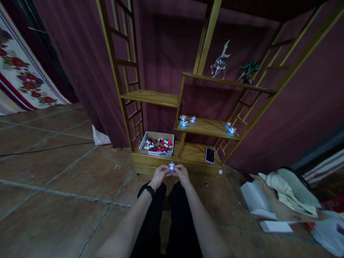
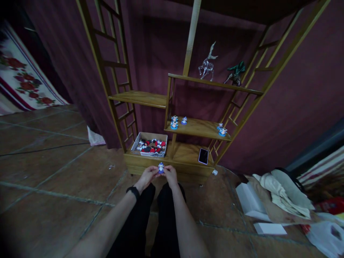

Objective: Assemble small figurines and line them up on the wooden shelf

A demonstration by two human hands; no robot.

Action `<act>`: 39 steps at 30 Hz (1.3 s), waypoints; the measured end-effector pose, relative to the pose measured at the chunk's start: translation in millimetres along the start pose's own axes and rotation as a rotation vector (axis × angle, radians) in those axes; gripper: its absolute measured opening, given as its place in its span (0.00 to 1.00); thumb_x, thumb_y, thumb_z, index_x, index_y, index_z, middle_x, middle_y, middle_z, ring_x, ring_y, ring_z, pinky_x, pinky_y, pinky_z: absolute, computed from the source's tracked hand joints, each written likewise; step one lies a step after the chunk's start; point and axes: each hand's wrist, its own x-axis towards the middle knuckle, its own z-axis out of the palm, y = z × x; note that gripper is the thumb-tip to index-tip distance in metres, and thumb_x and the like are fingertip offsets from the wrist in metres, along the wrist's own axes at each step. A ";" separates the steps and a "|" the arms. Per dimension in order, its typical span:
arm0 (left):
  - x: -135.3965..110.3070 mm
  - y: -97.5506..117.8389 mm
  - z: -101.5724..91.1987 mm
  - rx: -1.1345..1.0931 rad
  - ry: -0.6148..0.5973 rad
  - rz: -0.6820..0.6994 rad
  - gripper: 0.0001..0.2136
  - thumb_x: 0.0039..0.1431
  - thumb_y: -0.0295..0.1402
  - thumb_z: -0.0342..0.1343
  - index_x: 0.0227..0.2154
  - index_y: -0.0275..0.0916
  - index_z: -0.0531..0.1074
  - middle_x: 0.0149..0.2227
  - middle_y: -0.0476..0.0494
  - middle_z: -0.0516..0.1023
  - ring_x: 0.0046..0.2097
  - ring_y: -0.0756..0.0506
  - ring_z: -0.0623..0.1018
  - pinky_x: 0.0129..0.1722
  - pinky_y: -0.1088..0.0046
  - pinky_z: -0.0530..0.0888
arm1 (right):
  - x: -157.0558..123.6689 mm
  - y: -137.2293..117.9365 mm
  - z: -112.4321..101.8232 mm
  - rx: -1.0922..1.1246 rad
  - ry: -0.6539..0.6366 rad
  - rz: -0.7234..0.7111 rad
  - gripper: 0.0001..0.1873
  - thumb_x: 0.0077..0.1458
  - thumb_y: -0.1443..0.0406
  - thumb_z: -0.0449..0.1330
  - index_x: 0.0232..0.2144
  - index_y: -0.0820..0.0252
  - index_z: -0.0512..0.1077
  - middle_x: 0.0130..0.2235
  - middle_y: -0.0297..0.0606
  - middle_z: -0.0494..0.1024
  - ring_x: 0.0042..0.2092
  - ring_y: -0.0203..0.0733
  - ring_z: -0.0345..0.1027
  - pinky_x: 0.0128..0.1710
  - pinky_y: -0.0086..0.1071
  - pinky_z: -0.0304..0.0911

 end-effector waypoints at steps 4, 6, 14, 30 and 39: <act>-2.8 0.3 2.6 0.015 0.001 0.009 0.06 0.44 0.24 0.62 0.23 0.33 0.69 0.24 0.46 0.75 0.26 0.51 0.76 0.31 0.75 0.74 | 0.6 -1.7 -0.9 -0.016 0.019 0.014 0.11 0.34 0.61 0.63 0.21 0.62 0.70 0.25 0.32 0.73 0.27 0.35 0.68 0.29 0.30 0.68; -2.7 -0.2 4.2 0.015 0.030 -0.002 0.07 0.42 0.24 0.63 0.22 0.33 0.69 0.23 0.46 0.75 0.25 0.51 0.76 0.30 0.75 0.74 | 1.6 -1.5 -2.4 -0.023 0.006 0.032 0.11 0.34 0.61 0.63 0.21 0.62 0.70 0.25 0.32 0.73 0.27 0.35 0.68 0.29 0.30 0.68; -2.9 -8.7 10.5 0.075 0.089 0.021 0.05 0.44 0.21 0.60 0.21 0.34 0.69 0.21 0.47 0.74 0.22 0.51 0.75 0.26 0.77 0.72 | -2.7 -5.1 -7.3 -0.066 0.005 0.044 0.09 0.32 0.63 0.63 0.19 0.60 0.68 0.23 0.29 0.73 0.25 0.34 0.68 0.27 0.28 0.67; 5.2 -3.6 4.2 0.023 0.047 -0.066 0.04 0.45 0.25 0.62 0.22 0.32 0.71 0.22 0.44 0.75 0.23 0.52 0.75 0.27 0.78 0.73 | 3.8 -0.5 -10.0 -0.004 0.000 0.089 0.11 0.33 0.60 0.64 0.20 0.61 0.69 0.23 0.31 0.74 0.24 0.33 0.69 0.25 0.28 0.67; 14.5 -5.2 2.5 -0.022 0.064 -0.139 0.06 0.44 0.26 0.64 0.22 0.31 0.71 0.21 0.42 0.75 0.22 0.52 0.74 0.26 0.78 0.74 | 6.7 -2.2 -8.9 0.011 0.016 0.116 0.11 0.31 0.62 0.64 0.19 0.61 0.68 0.22 0.31 0.73 0.23 0.33 0.67 0.24 0.27 0.66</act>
